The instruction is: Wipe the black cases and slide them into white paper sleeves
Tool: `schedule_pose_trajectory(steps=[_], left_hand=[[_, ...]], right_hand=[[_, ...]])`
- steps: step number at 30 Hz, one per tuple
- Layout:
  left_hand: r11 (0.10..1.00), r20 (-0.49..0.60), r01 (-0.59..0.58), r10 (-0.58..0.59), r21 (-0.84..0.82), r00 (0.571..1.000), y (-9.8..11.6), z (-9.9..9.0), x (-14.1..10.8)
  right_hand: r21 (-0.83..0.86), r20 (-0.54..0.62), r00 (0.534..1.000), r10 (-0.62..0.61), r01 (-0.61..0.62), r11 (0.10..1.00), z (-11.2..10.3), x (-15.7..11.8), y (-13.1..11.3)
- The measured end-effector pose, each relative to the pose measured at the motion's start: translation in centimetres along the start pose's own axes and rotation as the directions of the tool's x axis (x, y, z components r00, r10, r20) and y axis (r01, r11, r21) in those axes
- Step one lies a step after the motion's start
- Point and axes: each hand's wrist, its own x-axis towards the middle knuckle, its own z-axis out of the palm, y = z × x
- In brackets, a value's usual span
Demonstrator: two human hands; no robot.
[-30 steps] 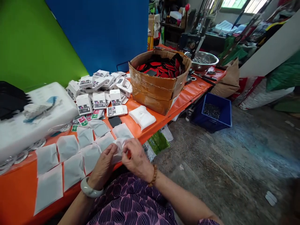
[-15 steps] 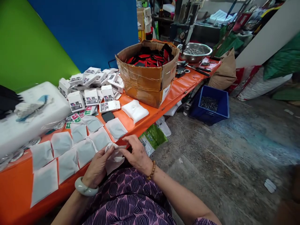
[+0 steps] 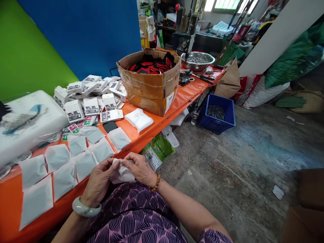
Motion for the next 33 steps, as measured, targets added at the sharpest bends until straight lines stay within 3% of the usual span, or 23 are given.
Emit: schedule_pose_trajectory(steps=[4, 7, 9, 11, 14, 21, 24, 28, 31, 33], left_hand=[[0.996, -0.012, 0.049, -0.05, -0.072, 0.999, 0.0, -0.5, -0.1], [0.99, 0.004, 0.077, -0.077, -0.115, 0.997, 0.3, -1.1, -0.1], [0.99, 0.019, 0.055, -0.053, -0.133, 0.998, 0.5, -1.6, -0.1], [0.984, 0.041, 0.026, -0.019, -0.178, 0.999, 0.8, -2.1, 0.1], [0.959, 0.07, 0.017, 0.003, -0.284, 0.998, 1.5, -2.7, 0.5], [0.868, 0.103, 0.036, 0.017, -0.494, 0.995, 2.9, -4.0, 1.1], [0.868, 0.168, 0.079, 0.005, -0.49, 0.986, 3.0, -5.0, 1.7], [0.921, 0.239, 0.069, 0.027, -0.384, 0.971, 3.4, -7.0, 2.7], [0.937, 0.232, 0.028, 0.058, -0.349, 0.971, 4.0, -8.4, 3.5], [0.948, 0.198, 0.004, 0.062, -0.317, 0.978, 4.2, -9.1, 4.0]], right_hand=[[0.01, 0.026, 1.0, 0.01, -0.01, 1.0, 0.5, 0.2, 0.0], [0.161, 0.05, 0.996, 0.074, -0.081, 0.984, 1.4, 0.9, 0.4], [0.388, 0.126, 0.981, 0.146, -0.184, 0.903, 2.2, 1.5, 0.5], [0.593, 0.24, 0.948, 0.21, -0.314, 0.741, 2.9, 2.1, 0.4], [0.715, 0.363, 0.899, 0.245, -0.438, 0.545, 3.8, 3.0, 0.3], [0.754, 0.423, 0.887, 0.187, -0.459, 0.469, 5.4, 5.6, 0.5], [0.689, 0.534, 0.837, 0.122, -0.514, 0.511, 5.5, 7.0, 0.4], [0.479, 0.63, 0.768, 0.117, -0.503, 0.72, 5.2, 9.4, 0.4], [0.319, 0.688, 0.714, 0.127, -0.456, 0.831, 5.1, 11.4, 0.2], [0.21, 0.744, 0.655, 0.136, -0.422, 0.882, 5.1, 12.6, -0.3]])
